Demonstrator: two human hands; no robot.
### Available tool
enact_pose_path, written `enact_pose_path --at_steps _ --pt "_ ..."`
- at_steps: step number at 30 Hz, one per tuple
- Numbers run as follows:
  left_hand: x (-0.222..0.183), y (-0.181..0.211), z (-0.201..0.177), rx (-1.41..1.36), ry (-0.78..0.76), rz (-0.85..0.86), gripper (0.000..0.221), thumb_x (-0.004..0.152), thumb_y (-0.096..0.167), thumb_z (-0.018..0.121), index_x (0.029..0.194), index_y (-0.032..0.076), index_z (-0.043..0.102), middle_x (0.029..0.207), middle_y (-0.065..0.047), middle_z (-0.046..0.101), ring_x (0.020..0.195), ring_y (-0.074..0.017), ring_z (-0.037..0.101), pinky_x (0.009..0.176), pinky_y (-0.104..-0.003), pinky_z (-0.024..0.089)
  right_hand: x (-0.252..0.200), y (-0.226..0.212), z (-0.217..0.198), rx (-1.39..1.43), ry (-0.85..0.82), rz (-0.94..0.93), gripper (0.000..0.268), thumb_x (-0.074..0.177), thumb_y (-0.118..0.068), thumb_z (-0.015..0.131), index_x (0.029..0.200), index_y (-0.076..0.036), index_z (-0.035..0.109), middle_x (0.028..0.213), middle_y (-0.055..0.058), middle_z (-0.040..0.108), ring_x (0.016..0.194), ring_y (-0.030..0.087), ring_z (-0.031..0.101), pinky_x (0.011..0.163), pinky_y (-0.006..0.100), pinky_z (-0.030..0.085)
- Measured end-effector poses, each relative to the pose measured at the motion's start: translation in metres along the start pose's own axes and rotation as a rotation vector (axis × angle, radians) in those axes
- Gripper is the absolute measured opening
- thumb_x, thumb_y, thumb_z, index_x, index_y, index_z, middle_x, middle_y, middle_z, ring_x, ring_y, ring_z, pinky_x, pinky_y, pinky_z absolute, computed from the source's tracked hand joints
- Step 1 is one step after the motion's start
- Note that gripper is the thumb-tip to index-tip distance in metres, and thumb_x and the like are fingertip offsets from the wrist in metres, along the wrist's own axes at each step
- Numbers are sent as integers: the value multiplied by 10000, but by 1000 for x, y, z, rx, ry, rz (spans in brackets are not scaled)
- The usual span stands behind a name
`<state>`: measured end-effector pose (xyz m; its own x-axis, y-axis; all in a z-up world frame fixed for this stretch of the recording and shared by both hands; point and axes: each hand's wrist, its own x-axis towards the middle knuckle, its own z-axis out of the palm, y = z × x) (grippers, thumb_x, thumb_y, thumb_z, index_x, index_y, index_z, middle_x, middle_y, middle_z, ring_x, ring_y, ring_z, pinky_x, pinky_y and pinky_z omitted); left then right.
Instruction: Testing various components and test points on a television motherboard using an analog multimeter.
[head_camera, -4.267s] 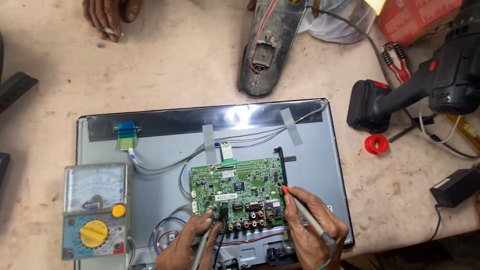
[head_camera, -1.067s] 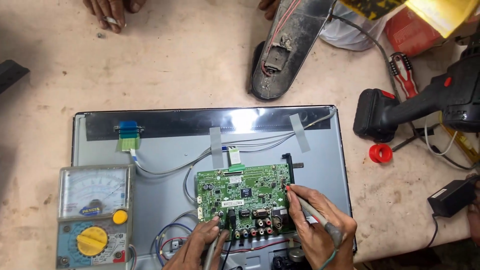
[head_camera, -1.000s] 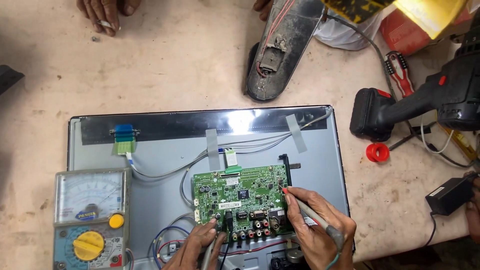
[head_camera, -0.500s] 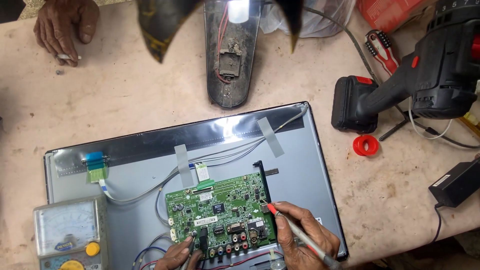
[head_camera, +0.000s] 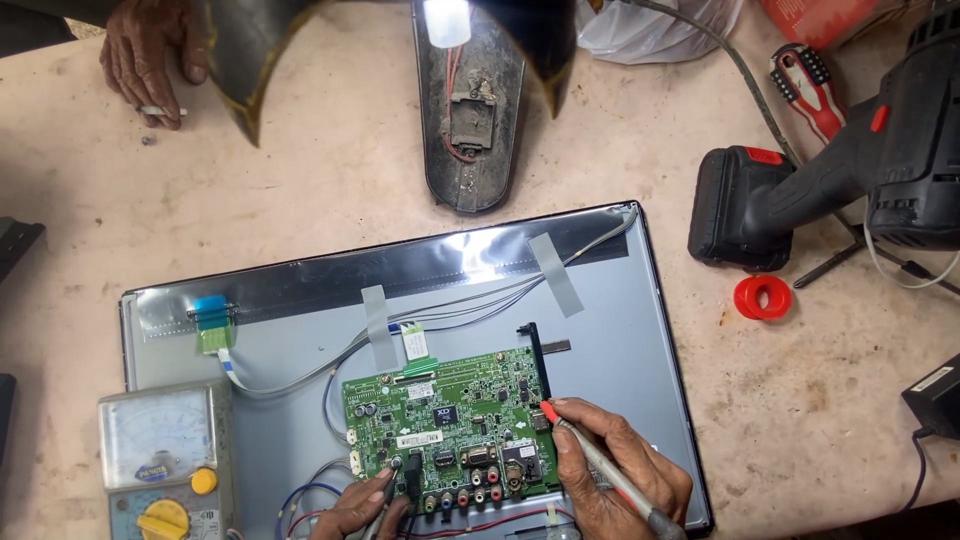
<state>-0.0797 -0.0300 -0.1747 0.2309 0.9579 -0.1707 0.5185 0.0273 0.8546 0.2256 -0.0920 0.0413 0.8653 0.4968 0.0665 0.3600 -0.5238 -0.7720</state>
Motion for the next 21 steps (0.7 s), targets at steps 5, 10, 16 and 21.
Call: enact_pose_path --at_steps 5,10,16,21 --pt "4 -7 -3 23 -102 -8 288 651 62 952 875 216 857 1192 -46 833 1135 -143 782 933 -226 559 1 -2 3 -41 -7 -34 205 884 -301 713 1009 -174 814 928 -29 842 680 61 794 574 181 608" --pt "7 -37 -7 32 -273 48 400 726 104 925 1078 271 839 1291 -35 801 1295 -195 704 1026 -292 515 2 -8 5 -10 -18 -92 195 879 -238 726 1018 -127 808 991 18 837 788 101 826 650 189 660" --pt "10 -19 -14 38 -451 180 558 788 156 906 1286 303 701 1414 -47 717 1382 -271 624 1099 -438 481 6 -12 11 12 -42 -224 181 890 -165 727 1022 -63 794 1025 94 819 921 188 825 822 266 685" --pt "13 44 -21 7 -388 260 535 811 109 857 1289 227 649 1405 -85 714 1369 -309 640 1067 -443 525 7 -13 12 3 -32 -188 200 894 -159 723 1057 -64 788 1050 83 817 893 160 822 759 234 683"
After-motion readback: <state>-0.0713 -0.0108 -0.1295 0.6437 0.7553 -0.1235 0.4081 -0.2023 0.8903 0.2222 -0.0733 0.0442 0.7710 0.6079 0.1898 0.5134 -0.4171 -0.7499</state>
